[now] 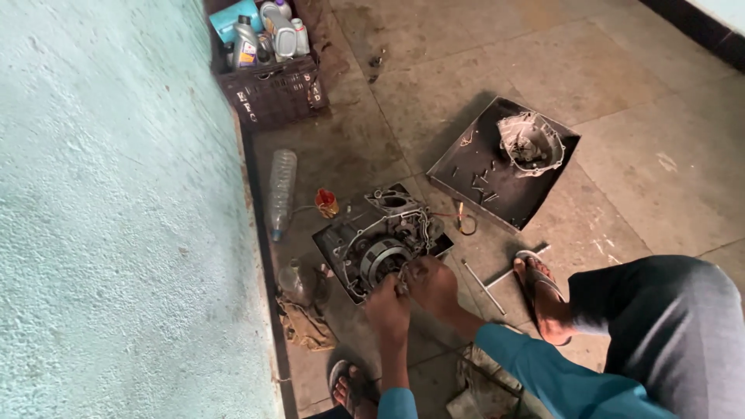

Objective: Repairing or assembling a motorcycle engine on the floor.

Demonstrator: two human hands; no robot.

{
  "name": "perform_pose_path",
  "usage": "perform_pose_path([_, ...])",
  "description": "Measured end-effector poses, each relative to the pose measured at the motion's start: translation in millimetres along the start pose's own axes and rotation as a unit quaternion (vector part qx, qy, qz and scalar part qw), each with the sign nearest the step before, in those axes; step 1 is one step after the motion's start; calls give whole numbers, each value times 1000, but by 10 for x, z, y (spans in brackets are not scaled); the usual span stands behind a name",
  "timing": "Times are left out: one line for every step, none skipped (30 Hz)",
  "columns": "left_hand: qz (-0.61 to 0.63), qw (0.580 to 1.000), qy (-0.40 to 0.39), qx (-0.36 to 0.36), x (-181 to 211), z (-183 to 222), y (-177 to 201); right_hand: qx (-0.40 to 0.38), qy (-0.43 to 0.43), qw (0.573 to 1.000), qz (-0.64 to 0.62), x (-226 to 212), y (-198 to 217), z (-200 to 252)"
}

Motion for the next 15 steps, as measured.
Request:
perform_pose_path([10, 1000, -7, 8, 48, -2, 54, 0, 5, 999, 32, -28, -2, -12])
perform_pose_path([19, 1000, -15, 16, 93, -4, 110, 0, 10, 998, 63, -57, -8, -22])
perform_pose_path([20, 1000, -15, 17, 102, -4, 128, 0, 11, 998, 63, -52, 20, -89])
perform_pose_path([25, 1000, -11, 8, 105, -4, 129, -32, 42, 994, 100, -87, -12, -152])
perform_pose_path([28, 1000, -7, -3, 85, 28, 146, -66, 68, 986, 136, -117, -59, -164])
perform_pose_path([26, 1000, -7, -6, 92, 32, 191, -67, 66, 986, 135, -121, -34, -195])
perform_pose_path([33, 999, -15, -4, 150, 25, 209, -97, 153, 971, 155, -237, -44, -224])
perform_pose_path([41, 999, -22, -2, 209, 16, 230, -126, 240, 947, 174, -345, -54, -229])
perform_pose_path([41, 999, -24, 0, 216, -14, 248, -124, 241, 947, 174, -334, -44, -307])
perform_pose_path([22, 999, -7, -26, 195, -43, 220, -133, 336, 916, 172, -443, -69, -293])
perform_pose_path([3, 998, 12, -55, 169, -11, 184, -144, 426, 877, 170, -511, -73, -204])
perform_pose_path([3, 998, 14, -58, 126, -1, 123, -147, 424, 877, 170, -504, -64, -254])
perform_pose_path([9, 999, 5, -47, 95, -1, 88, -207, 465, 834, 214, -501, -175, -216])
perform_pose_path([15, 999, -4, -37, 64, 1, 53, -265, 503, 782, 255, -474, -276, -170])
perform_pose_path([13, 999, -2, -38, 39, -6, 15, -267, 503, 783, 253, -444, -286, -208])
Point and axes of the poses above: each hand's wrist, its own z-axis away from the middle knuckle, its own y-axis out of the back of the hand, x = y × z, the point moved 8 cm from there along -z, towards the middle knuckle, and after that the axes turned 1 degree about -y, right-handed, at the moved point
